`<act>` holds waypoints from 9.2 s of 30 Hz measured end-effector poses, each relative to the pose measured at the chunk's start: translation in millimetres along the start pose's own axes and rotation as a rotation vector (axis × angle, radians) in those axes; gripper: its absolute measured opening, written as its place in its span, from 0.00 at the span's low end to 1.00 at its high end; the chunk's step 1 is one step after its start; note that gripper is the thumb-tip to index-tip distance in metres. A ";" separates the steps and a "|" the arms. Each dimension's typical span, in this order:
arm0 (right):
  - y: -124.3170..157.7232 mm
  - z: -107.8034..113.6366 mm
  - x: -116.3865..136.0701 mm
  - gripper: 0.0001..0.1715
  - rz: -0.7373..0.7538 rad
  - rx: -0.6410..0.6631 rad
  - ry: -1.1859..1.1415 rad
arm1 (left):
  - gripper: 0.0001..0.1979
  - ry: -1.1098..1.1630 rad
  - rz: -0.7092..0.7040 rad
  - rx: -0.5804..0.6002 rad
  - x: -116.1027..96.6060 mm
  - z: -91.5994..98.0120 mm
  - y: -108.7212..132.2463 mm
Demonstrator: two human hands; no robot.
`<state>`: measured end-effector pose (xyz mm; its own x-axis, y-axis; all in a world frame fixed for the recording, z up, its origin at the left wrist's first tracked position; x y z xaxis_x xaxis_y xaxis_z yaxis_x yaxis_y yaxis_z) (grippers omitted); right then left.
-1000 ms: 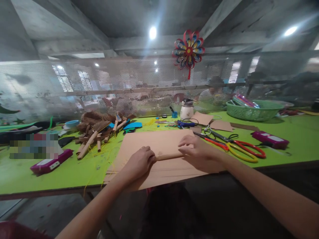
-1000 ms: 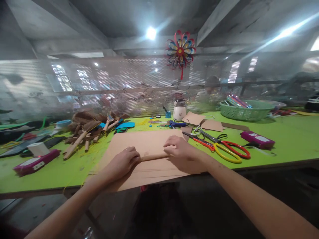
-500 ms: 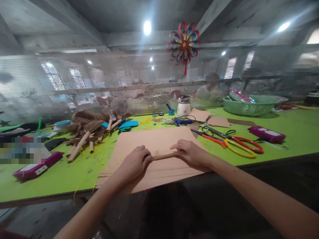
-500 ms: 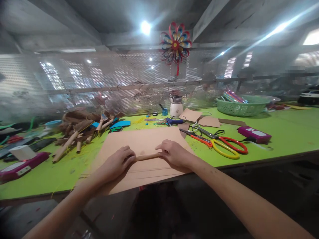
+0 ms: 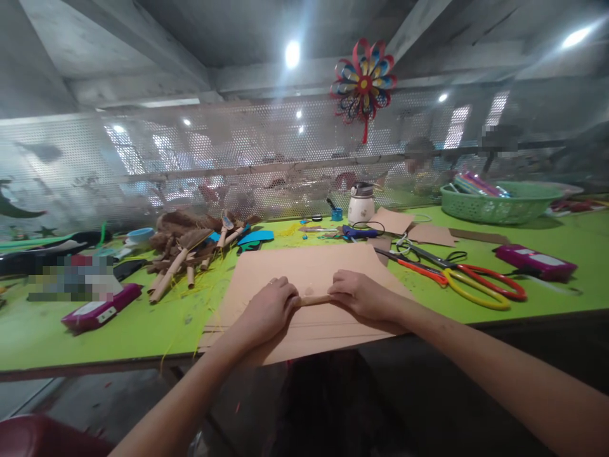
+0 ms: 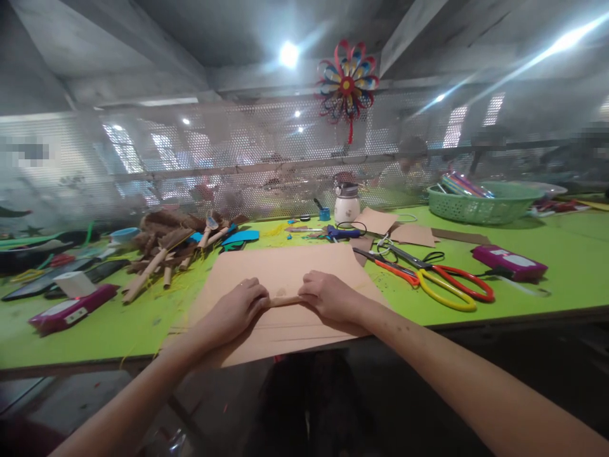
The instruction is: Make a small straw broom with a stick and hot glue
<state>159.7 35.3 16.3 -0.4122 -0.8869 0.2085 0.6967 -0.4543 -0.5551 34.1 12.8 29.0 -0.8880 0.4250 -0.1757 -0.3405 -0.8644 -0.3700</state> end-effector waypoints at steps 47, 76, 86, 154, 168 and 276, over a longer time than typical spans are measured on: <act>-6.8 -15.3 -51.4 0.12 -0.480 -0.017 -0.447 | 0.13 -0.347 -0.151 -0.112 -13.9 -3.8 -0.2; -7.0 1.8 -28.3 0.15 -0.079 0.004 -0.072 | 0.12 -0.064 -0.065 -0.103 5.6 4.7 -9.1; -8.6 4.7 -24.7 0.14 -0.099 0.048 -0.121 | 0.15 -0.326 -0.144 -0.117 -10.8 -2.5 -1.6; -7.0 4.8 -57.5 0.13 -0.149 -0.083 -0.056 | 0.18 -0.258 -0.014 -0.136 14.3 -14.5 -8.8; -8.6 2.0 -65.8 0.16 -0.286 -0.055 -0.198 | 0.17 -0.150 0.047 -0.165 18.7 -7.0 -8.5; -26.7 2.7 -1.0 0.13 -0.189 0.133 -0.237 | 0.11 -0.005 -0.069 0.490 -4.0 9.0 -46.2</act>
<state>143.1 48.1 33.1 -0.4041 -0.7738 0.4878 0.6984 -0.6054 -0.3818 50.6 48.6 55.0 -0.8594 0.4852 -0.1610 -0.5026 -0.8595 0.0925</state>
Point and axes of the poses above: each hand's wrist, its own y-axis away from the middle knuckle, its own z-axis out of the back of the hand, x = y × z, the point moved 9 cm from there along -y, towards the middle knuckle, and after that the axes turned 8 degrees about -x, right-handed, at the moved point
